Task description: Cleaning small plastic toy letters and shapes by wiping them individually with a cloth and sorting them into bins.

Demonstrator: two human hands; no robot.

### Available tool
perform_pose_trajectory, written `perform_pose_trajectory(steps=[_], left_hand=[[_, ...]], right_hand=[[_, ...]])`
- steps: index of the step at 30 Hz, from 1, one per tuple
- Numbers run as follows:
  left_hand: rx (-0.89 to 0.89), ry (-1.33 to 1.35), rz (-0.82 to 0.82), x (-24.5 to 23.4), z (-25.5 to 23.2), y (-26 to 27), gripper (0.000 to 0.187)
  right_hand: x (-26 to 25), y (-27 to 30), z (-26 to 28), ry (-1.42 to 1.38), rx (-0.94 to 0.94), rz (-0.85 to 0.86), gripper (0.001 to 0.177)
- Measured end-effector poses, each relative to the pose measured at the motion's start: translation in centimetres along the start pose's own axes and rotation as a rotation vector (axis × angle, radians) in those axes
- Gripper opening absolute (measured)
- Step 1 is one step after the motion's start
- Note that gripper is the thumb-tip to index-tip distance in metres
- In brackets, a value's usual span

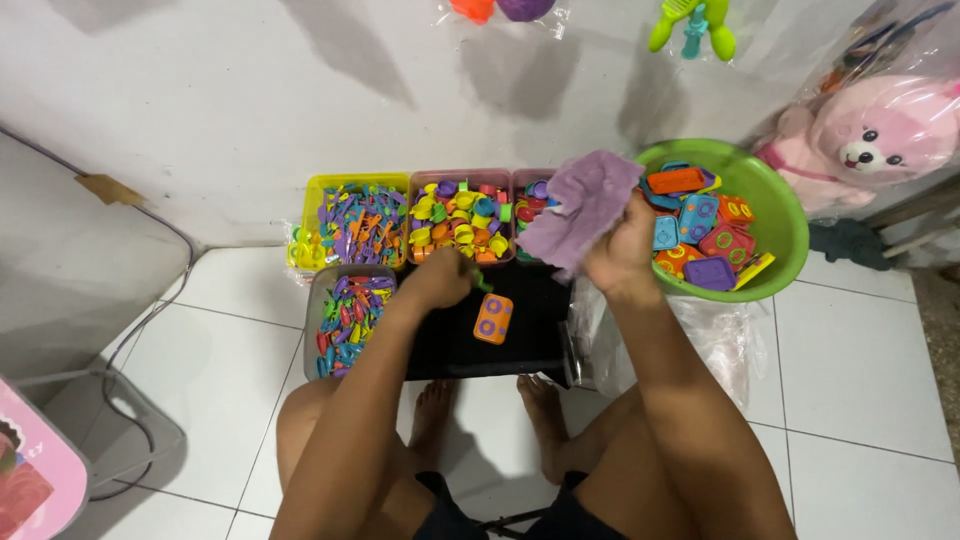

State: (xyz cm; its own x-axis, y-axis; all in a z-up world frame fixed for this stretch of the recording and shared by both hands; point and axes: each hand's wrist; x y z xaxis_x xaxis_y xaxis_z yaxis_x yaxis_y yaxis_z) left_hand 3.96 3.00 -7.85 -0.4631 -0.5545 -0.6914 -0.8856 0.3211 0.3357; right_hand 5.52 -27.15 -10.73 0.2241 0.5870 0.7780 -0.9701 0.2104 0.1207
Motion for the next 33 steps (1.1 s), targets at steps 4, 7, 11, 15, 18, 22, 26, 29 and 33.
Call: perform_pose_trajectory(steps=[4, 7, 11, 15, 18, 22, 26, 29, 33], left_hand=[[-0.079, -0.101, 0.043, 5.8, 6.0, -4.7, 0.03], [-0.132, -0.138, 0.014, 8.5, 9.4, -6.8, 0.024], [-0.176, -0.255, -0.024, 7.3, 7.3, -5.8, 0.018], [-0.158, -0.488, -0.21, 4.9, 2.4, -4.5, 0.018], [-0.094, -0.418, -0.365, 3.9, 1.3, -5.2, 0.018], [-0.159, -0.309, -0.395, 6.3, 4.4, -8.7, 0.024], [-0.143, -0.359, -0.431, 7.2, 4.7, -10.2, 0.023], [-0.061, -0.311, -0.374, 3.8, 1.4, -7.8, 0.026], [0.151, -0.125, -0.408, -0.3, -3.0, -3.8, 0.026]], right_hand=[[-0.1, 0.5, 0.8, 0.014, -0.007, -0.008, 0.034], [-0.3, 0.7, 1.4, 0.022, -0.015, -0.024, 0.034], [-0.6, 0.7, 2.2, 0.038, -0.024, -0.047, 0.033], [-0.8, 0.9, 2.8, 0.048, -0.026, -0.06, 0.033], [-0.4, 1.1, 3.0, 0.061, -0.026, -0.069, 0.033], [0.8, 2.0, 3.1, 0.086, -0.042, -0.07, 0.033], [2.3, 2.9, 3.4, 0.118, -0.071, -0.067, 0.032], [3.2, 3.4, 3.8, 0.136, -0.086, -0.069, 0.032], [4.4, 3.8, 4.2, 0.148, -0.101, -0.069, 0.032]])
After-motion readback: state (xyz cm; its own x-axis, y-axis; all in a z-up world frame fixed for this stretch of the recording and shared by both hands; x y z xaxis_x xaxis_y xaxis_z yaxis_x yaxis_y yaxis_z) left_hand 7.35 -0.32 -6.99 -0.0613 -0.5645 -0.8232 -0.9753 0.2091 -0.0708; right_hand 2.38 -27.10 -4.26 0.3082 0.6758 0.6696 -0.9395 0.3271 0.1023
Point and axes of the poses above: each hand's wrist, its own y-axis away from the middle knuckle, its own x-axis out of the palm, z = x × y, and after that the axes turned 5 degrees about -x, right-handed
